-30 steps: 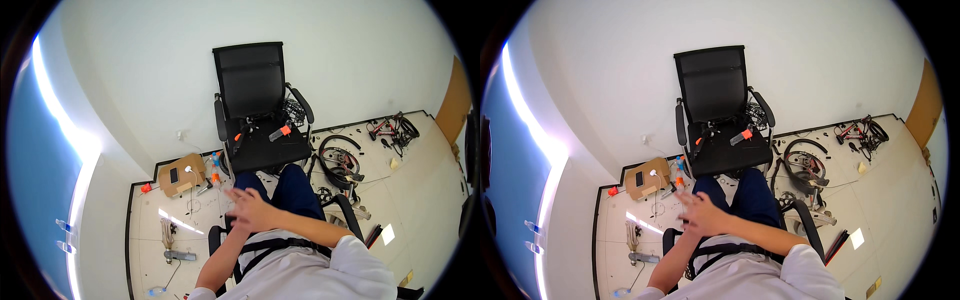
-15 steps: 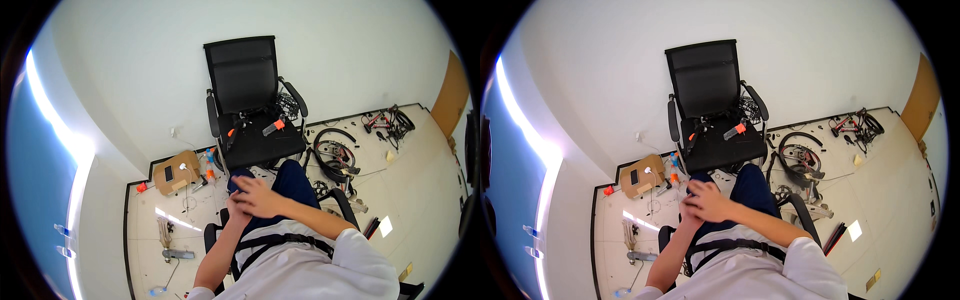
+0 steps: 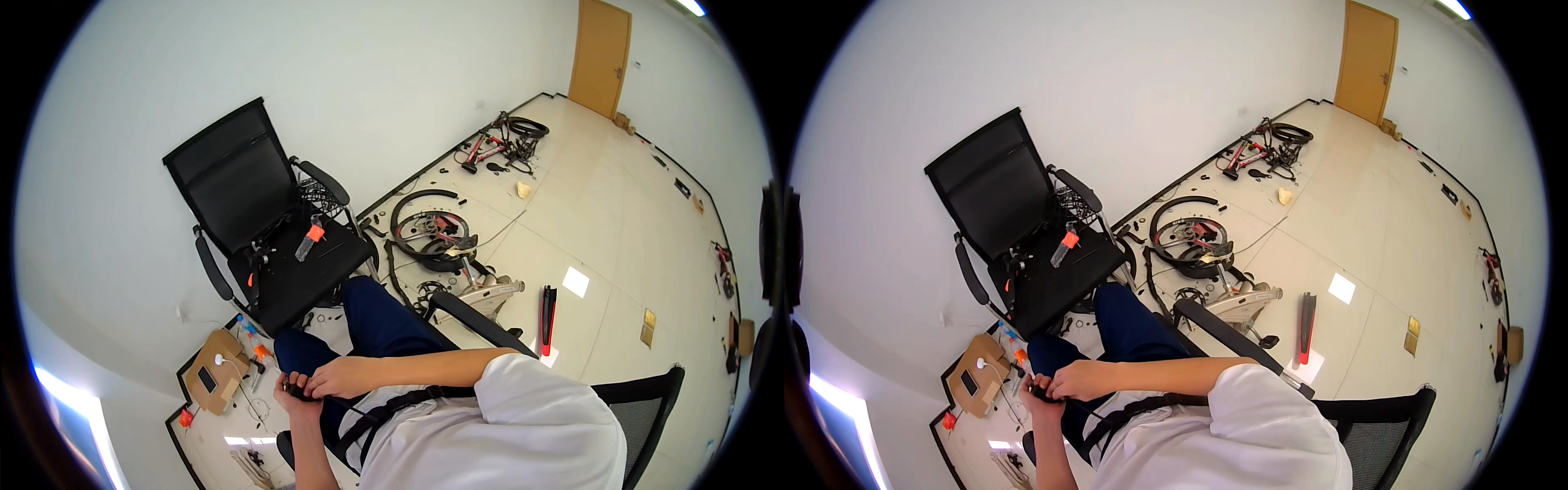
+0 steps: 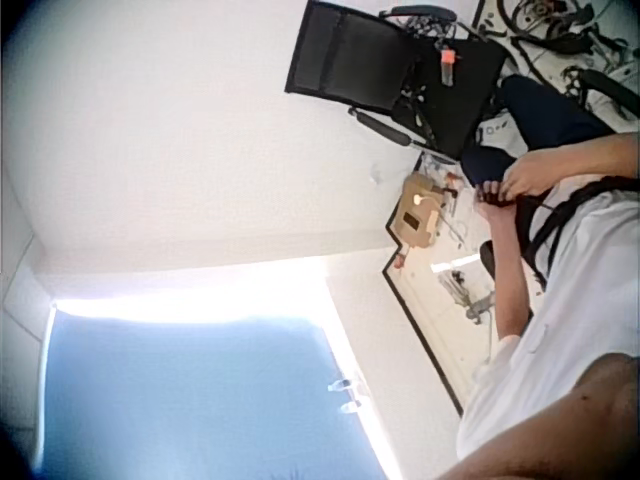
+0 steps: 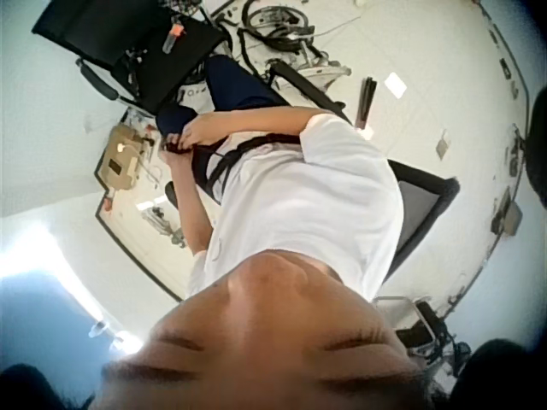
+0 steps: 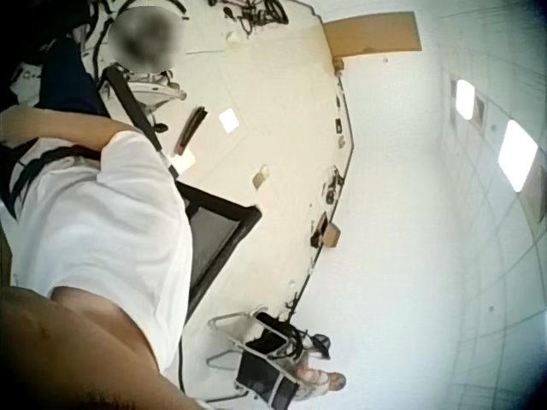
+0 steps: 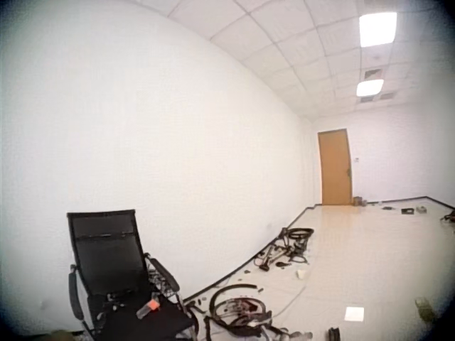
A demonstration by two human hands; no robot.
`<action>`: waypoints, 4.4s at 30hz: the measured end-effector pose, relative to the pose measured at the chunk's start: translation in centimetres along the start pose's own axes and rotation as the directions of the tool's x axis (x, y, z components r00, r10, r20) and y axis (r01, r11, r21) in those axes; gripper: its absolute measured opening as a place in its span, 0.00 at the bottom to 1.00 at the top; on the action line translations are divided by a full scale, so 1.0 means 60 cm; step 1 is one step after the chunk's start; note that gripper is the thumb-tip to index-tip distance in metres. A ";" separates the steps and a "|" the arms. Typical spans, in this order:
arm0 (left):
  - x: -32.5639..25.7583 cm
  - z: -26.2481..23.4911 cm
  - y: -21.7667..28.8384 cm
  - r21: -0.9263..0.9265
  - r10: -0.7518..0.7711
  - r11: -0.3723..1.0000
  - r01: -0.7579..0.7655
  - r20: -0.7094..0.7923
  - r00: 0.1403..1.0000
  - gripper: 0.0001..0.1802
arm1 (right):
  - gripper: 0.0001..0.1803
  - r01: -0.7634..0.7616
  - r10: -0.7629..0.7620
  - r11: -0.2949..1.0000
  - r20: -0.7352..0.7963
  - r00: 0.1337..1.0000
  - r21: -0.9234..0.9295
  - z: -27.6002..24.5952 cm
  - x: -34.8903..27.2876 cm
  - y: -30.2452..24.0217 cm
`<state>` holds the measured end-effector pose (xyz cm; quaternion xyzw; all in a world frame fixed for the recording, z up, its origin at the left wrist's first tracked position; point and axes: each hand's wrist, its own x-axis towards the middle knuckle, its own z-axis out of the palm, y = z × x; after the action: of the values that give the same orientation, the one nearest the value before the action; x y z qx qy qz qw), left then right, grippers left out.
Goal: The person assembles a pink tricycle by attaching the handlebar stem to the frame using an Allen key. They tighten bolts and secure the handlebars while sitting on the floor.
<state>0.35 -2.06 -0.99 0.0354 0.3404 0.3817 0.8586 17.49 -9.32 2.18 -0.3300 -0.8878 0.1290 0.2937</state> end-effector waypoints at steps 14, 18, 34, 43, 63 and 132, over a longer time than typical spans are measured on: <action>-0.006 0.009 -0.017 0.278 0.029 0.961 -0.014 -0.051 0.998 0.16 | 0.30 -0.001 0.243 0.926 0.593 0.768 -0.378 0.021 0.151 -0.034; -0.011 0.000 -0.017 0.259 0.035 0.966 -0.019 -0.059 0.998 0.16 | 0.32 0.024 0.081 0.982 0.541 0.837 -0.185 -0.018 0.134 -0.054; -0.023 0.015 0.004 0.265 0.122 0.957 -0.115 -0.010 0.992 0.17 | 0.19 -0.423 0.527 0.842 -0.343 0.777 0.336 0.008 0.084 0.010; 0.004 -0.038 0.078 -0.028 0.358 0.931 -0.365 -0.143 0.923 0.12 | 0.25 -0.423 0.420 0.905 -0.050 0.906 -0.056 0.011 -0.008 -0.009; 0.004 -0.037 0.075 0.024 0.288 0.958 -0.287 -0.051 0.956 0.12 | 0.22 -0.423 0.449 0.863 -0.035 0.893 0.276 0.004 0.009 -0.093; -0.053 0.046 -0.014 0.305 0.183 0.948 -0.090 -0.291 0.939 0.20 | 0.30 -0.638 0.635 0.768 -0.187 0.750 0.050 0.010 -0.007 0.075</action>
<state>1.07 -4.27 2.65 0.1216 0.5218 0.3883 0.7497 19.67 -6.26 -0.37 -0.6256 -0.6907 0.1812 0.3142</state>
